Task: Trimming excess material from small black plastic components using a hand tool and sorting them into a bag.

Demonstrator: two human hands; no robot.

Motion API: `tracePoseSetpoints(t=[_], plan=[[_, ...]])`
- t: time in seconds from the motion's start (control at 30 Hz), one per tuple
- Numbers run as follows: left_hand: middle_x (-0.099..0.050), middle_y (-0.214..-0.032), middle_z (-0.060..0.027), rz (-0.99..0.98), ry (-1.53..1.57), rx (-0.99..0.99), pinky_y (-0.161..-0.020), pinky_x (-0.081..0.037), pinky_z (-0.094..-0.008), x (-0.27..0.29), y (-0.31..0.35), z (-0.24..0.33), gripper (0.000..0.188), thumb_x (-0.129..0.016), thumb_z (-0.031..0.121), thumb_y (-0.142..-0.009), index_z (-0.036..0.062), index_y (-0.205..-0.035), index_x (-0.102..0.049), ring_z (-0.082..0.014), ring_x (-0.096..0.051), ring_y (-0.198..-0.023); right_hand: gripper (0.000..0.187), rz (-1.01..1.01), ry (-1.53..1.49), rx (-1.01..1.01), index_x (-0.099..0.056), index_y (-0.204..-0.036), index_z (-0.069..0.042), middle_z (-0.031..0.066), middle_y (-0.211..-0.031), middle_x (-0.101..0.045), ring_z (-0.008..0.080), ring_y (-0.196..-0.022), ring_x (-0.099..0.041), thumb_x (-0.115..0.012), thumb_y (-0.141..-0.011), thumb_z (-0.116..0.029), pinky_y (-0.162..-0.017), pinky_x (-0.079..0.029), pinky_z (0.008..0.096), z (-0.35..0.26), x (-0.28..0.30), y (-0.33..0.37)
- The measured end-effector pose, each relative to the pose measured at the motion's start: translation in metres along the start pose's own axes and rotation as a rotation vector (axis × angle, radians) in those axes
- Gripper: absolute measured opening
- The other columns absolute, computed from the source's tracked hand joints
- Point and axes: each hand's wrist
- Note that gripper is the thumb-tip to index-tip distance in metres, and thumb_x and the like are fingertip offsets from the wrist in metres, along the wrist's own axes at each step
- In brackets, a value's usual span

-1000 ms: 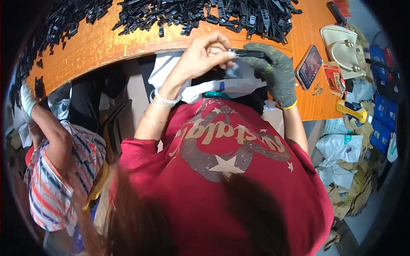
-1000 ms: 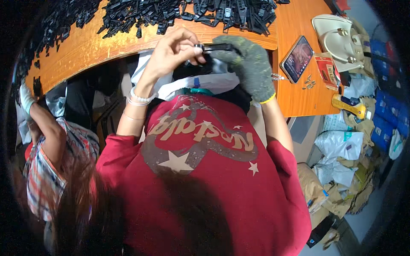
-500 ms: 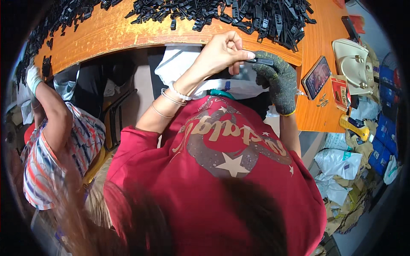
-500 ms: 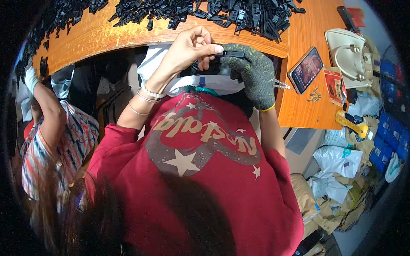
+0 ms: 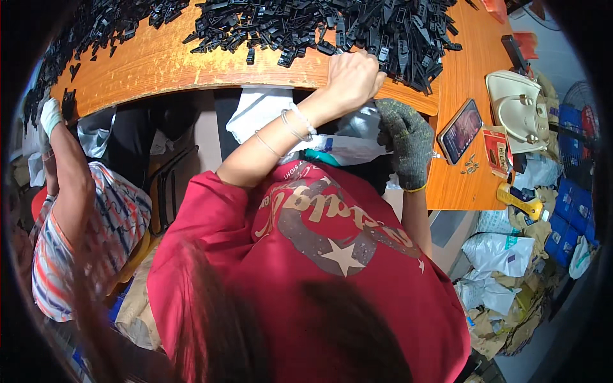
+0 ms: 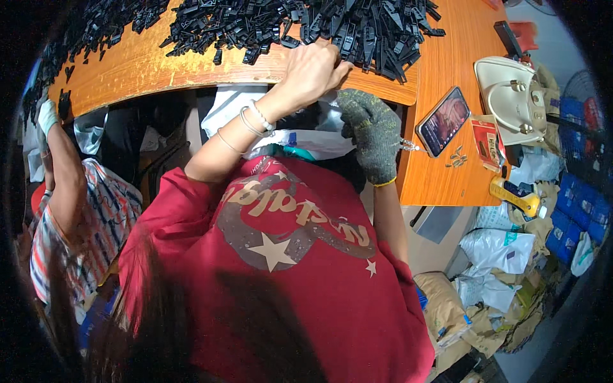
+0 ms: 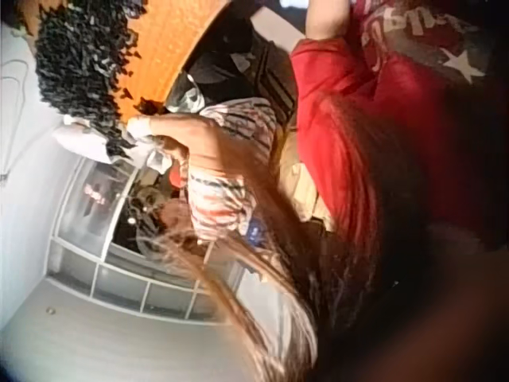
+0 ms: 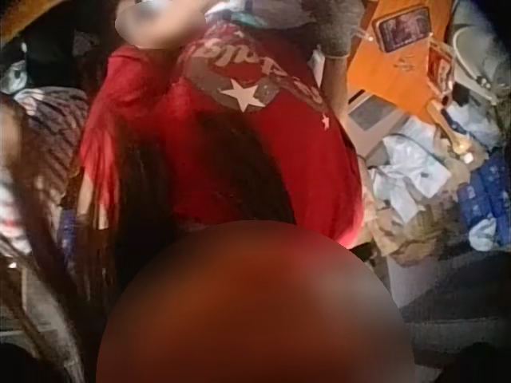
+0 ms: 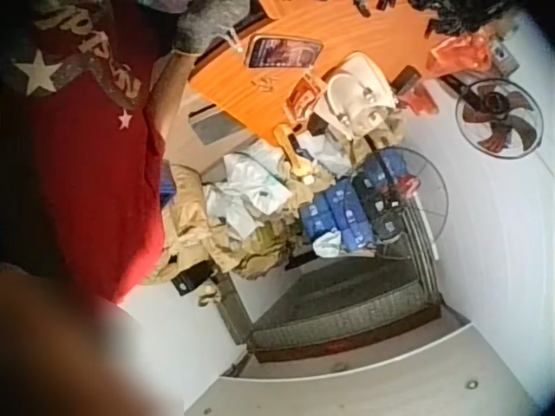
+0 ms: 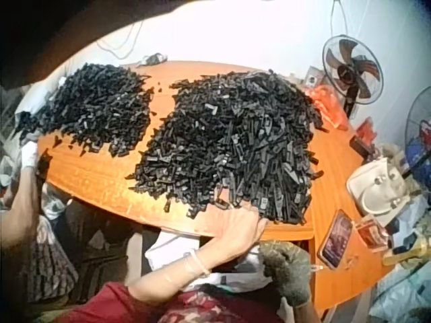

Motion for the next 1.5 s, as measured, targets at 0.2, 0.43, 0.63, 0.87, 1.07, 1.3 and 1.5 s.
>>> tracePoseSetpoints(t=[0.2,0.43,0.63,0.87,1.07,1.3,1.5], plan=[[-0.060,-0.062,-0.0139,-0.325,0.660,0.296,-0.053,-0.046,-0.0358,0.011,0.029,-0.005,0.033,-0.066,0.030,-0.080,-0.0021,-0.073,-0.064,-0.0212,-0.059,-0.054,0.043,0.294,0.660,0.678,-0.057,-0.123,-0.003,0.0146,-0.121,-0.057,0.0272,-0.106,-0.059,-0.067,-0.081,-0.005,-0.090,-0.047,0.0362,0.027,-0.002,-0.017],[-0.063,-0.070,-0.0123,0.006,0.319,-0.062,-0.059,-0.048,-0.0362,0.025,0.025,-0.017,0.019,-0.061,0.020,-0.087,0.0014,-0.082,-0.064,-0.0277,-0.062,-0.064,0.036,0.033,0.688,0.551,-0.060,-0.118,-0.004,0.0130,-0.104,-0.066,0.0258,-0.098,-0.064,-0.063,-0.082,-0.004,-0.086,-0.049,0.0320,0.022,0.001,-0.019],[-0.061,-0.083,-0.0163,-0.012,-0.015,-0.099,-0.060,-0.047,-0.0434,0.011,0.018,-0.032,0.017,-0.063,0.012,-0.082,0.0018,-0.095,-0.058,-0.0361,-0.060,-0.070,0.034,0.085,0.704,0.435,-0.061,-0.118,-0.002,0.0122,-0.103,-0.067,0.0215,-0.090,-0.064,-0.063,-0.084,-0.001,-0.082,-0.049,0.0294,0.018,-0.002,-0.012],[-0.055,-0.088,-0.0146,-0.019,-0.031,-0.156,-0.060,-0.048,-0.0423,0.016,0.028,-0.028,0.019,-0.063,0.020,-0.085,0.0033,-0.091,-0.056,-0.0337,-0.060,-0.070,0.033,0.059,0.611,0.420,-0.060,-0.118,-0.001,0.0126,-0.108,-0.067,0.0219,-0.095,-0.065,-0.061,-0.085,-0.002,-0.083,-0.049,0.0295,0.028,0.000,-0.013],[-0.061,-0.073,-0.0147,-0.023,0.219,-0.107,-0.060,-0.049,-0.0376,0.022,0.028,-0.029,0.018,-0.063,0.016,-0.085,-0.0004,-0.089,-0.058,-0.0295,-0.063,-0.066,0.019,0.015,1.102,0.688,-0.064,-0.102,-0.008,0.0070,-0.120,-0.062,0.0226,-0.102,-0.062,-0.058,-0.084,-0.008,-0.084,-0.050,0.0326,0.026,0.001,-0.021],[-0.059,-0.074,-0.0126,-0.005,0.116,-0.102,-0.058,-0.048,-0.0379,0.023,0.027,-0.036,0.016,-0.058,0.016,-0.086,0.0009,-0.092,-0.056,-0.0285,-0.061,-0.063,0.022,-0.005,0.847,0.659,-0.065,-0.104,-0.010,0.0073,-0.121,-0.061,0.0228,-0.101,-0.064,-0.061,-0.083,-0.009,-0.087,-0.050,0.0320,0.032,0.006,-0.025],[-0.053,-0.091,-0.0115,-0.075,-0.161,-0.203,-0.060,-0.047,-0.0397,0.026,0.030,-0.042,0.018,-0.058,0.010,-0.082,0.0042,-0.098,-0.052,-0.0303,-0.060,-0.075,0.028,-0.048,1.106,0.783,-0.067,-0.105,-0.018,0.0053,-0.118,-0.062,0.0254,-0.100,-0.062,-0.061,-0.079,-0.011,-0.083,-0.050,0.0368,0.030,0.012,-0.035]])
Point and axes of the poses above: each hand's wrist, its own y-axis away from the middle knuckle, its own x-axis out of the back of the hand, z = x × y
